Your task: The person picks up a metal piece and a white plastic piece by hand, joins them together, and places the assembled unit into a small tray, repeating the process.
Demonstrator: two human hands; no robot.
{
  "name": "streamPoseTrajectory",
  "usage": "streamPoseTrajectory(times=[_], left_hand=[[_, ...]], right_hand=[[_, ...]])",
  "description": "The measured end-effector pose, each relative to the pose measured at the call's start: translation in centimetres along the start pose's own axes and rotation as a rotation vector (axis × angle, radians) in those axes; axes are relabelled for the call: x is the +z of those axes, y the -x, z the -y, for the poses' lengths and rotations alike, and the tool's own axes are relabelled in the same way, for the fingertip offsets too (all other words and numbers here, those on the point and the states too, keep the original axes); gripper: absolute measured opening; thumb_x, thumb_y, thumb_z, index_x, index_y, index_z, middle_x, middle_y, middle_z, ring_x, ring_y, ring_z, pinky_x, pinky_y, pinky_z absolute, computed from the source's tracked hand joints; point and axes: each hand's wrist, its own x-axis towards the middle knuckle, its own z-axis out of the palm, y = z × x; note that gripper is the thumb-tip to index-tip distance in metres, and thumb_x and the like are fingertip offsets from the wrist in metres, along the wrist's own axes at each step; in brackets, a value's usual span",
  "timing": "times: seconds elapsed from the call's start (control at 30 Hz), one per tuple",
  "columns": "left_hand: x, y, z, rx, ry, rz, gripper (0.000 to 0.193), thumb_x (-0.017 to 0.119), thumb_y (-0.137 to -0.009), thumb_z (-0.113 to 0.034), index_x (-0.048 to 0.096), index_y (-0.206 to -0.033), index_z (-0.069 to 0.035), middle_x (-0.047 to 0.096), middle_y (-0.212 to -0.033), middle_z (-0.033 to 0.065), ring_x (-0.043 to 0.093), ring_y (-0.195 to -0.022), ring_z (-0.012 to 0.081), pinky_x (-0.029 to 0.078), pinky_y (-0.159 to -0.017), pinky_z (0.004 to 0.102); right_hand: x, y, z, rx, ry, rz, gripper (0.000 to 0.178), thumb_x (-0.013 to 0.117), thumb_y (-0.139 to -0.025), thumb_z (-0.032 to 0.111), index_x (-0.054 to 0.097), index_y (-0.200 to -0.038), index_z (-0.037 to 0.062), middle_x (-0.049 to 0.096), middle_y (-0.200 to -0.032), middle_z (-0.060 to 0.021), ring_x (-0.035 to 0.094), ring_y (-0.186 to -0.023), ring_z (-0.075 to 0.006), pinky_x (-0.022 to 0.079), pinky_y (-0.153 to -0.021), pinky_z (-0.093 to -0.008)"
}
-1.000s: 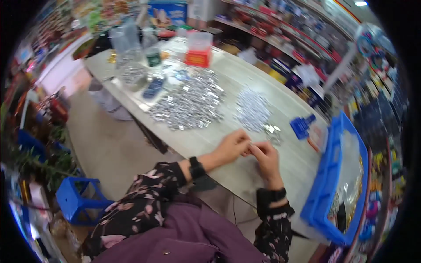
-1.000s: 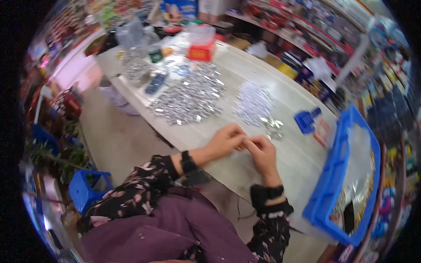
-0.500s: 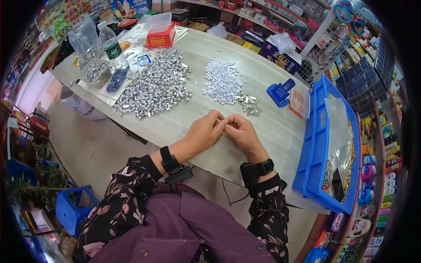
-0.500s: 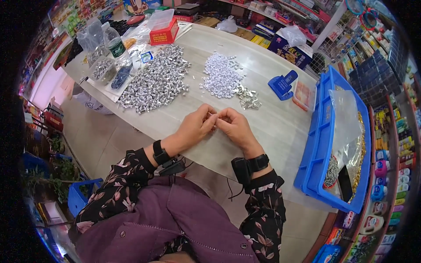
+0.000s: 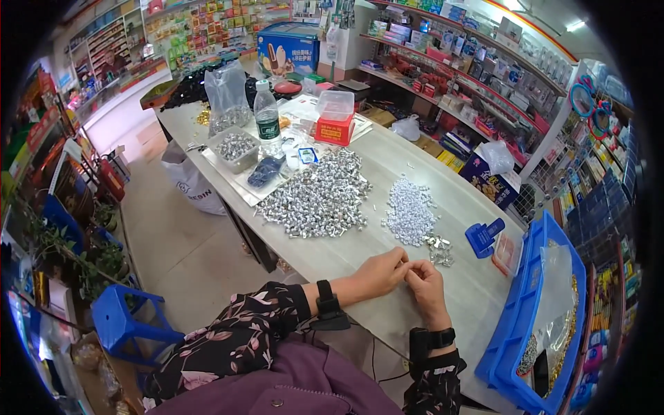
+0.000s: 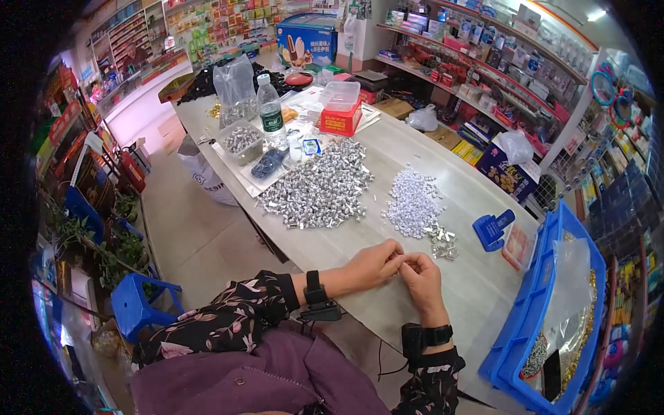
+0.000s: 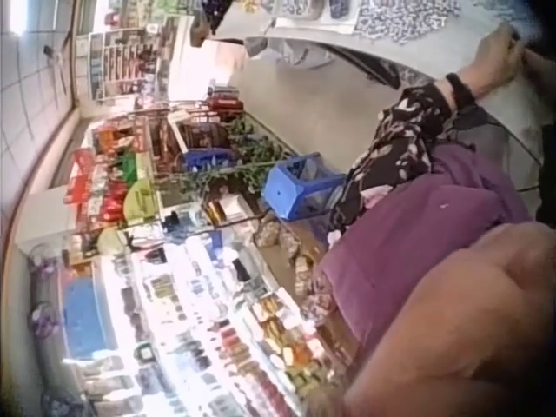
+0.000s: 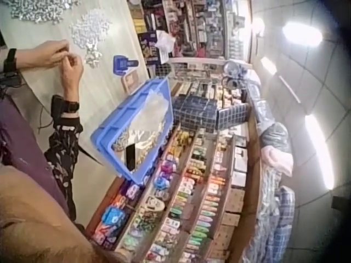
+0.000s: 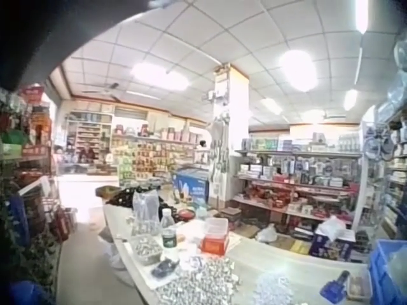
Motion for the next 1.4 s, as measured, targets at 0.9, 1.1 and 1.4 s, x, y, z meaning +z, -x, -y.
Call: streamPoseTrajectory(times=[0.9,1.1,1.4], left_hand=[[-5.8,-8.8,5.6,0.206,-0.671,0.073,0.013,0.055,-0.078,-0.013,0.060,-0.084,-0.002,0.059,-0.085,0.0183,0.058,-0.079,0.0366,0.047,-0.070,0.0426],[-4.3,-9.6,6.6,0.226,-0.773,0.160,0.010,0.053,-0.077,-0.009,0.059,-0.078,-0.001,0.059,-0.083,0.0209,0.057,-0.081,0.0389,0.046,-0.072,0.0443],[-5.2,-8.4,4.2,0.243,-0.758,0.239,0.008,0.052,-0.076,-0.006,0.057,-0.078,0.001,0.059,-0.080,0.0194,0.059,-0.076,0.0354,0.048,-0.068,0.0408]], right_hand=[[-4.3,-1.1,0.4,-0.176,0.878,-0.422,0.017,0.064,-0.076,0.020,0.065,-0.088,0.0075,0.061,-0.083,-0.0086,0.060,-0.073,-0.0225,0.048,-0.065,-0.0326],[-4.7,-1.1,0.6,-0.171,0.963,-0.374,0.017,0.065,-0.074,0.018,0.064,-0.084,0.0048,0.062,-0.077,-0.0088,0.059,-0.064,-0.0213,0.047,-0.062,-0.0306],[-5.5,-0.9,0.6,-0.105,0.891,-0.424,0.017,0.064,-0.075,0.019,0.064,-0.083,0.0038,0.063,-0.070,-0.0069,0.060,-0.064,-0.0191,0.046,-0.060,-0.0289]])
